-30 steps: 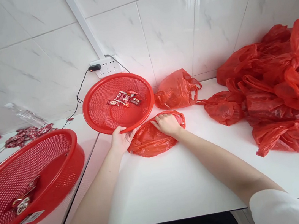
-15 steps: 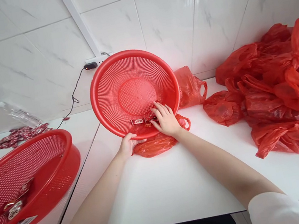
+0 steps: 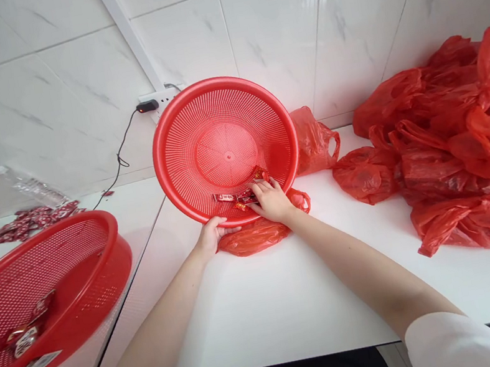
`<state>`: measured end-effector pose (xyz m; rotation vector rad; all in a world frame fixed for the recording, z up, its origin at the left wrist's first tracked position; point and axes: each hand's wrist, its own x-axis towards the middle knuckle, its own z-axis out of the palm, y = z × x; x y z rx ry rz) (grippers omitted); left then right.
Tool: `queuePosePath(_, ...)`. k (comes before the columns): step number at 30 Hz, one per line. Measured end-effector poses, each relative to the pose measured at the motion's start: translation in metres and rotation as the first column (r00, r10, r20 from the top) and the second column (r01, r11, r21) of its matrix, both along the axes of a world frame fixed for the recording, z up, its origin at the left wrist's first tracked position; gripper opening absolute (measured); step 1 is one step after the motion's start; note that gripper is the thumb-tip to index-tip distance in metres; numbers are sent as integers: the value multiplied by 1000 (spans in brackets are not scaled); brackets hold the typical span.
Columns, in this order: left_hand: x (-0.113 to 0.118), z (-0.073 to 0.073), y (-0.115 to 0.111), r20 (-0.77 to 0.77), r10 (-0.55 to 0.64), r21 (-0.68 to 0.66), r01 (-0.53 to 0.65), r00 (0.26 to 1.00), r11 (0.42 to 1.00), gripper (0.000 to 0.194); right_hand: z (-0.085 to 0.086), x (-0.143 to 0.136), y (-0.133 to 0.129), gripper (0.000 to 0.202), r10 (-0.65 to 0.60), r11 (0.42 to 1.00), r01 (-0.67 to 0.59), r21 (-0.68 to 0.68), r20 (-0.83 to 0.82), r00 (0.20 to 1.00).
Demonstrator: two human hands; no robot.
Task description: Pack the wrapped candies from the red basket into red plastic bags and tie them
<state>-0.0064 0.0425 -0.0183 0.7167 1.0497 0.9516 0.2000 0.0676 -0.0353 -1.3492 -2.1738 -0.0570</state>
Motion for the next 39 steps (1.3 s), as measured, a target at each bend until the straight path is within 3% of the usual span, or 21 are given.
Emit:
queuePosePath(7, 5, 3, -1, 4, 29, 209, -29, 1000, 978, 34, 0, -1, 0, 39, -1, 1000, 1, -6, 8, 1000)
queuePosePath(14, 5, -5, 2, -33, 82, 177, -75, 996, 981, 17, 0, 0, -1, 38, 2, 1000, -2, 0, 13, 1000)
queuePosePath(26, 4, -1, 1, -68, 83, 88, -77, 994, 993, 18, 2, 0, -2, 37, 7, 1000, -7, 2, -5, 1000)
queuePosePath(34, 5, 2, 0, -68, 85, 74, -80, 994, 994, 22, -6, -1, 4, 37, -14, 1000, 14, -10, -76, 997)
queuePosePath(39, 3, 3, -1, -33, 66, 67, -64, 997, 996, 22, 17, 1, 0, 37, 31, 999, -19, 44, -314, 949)
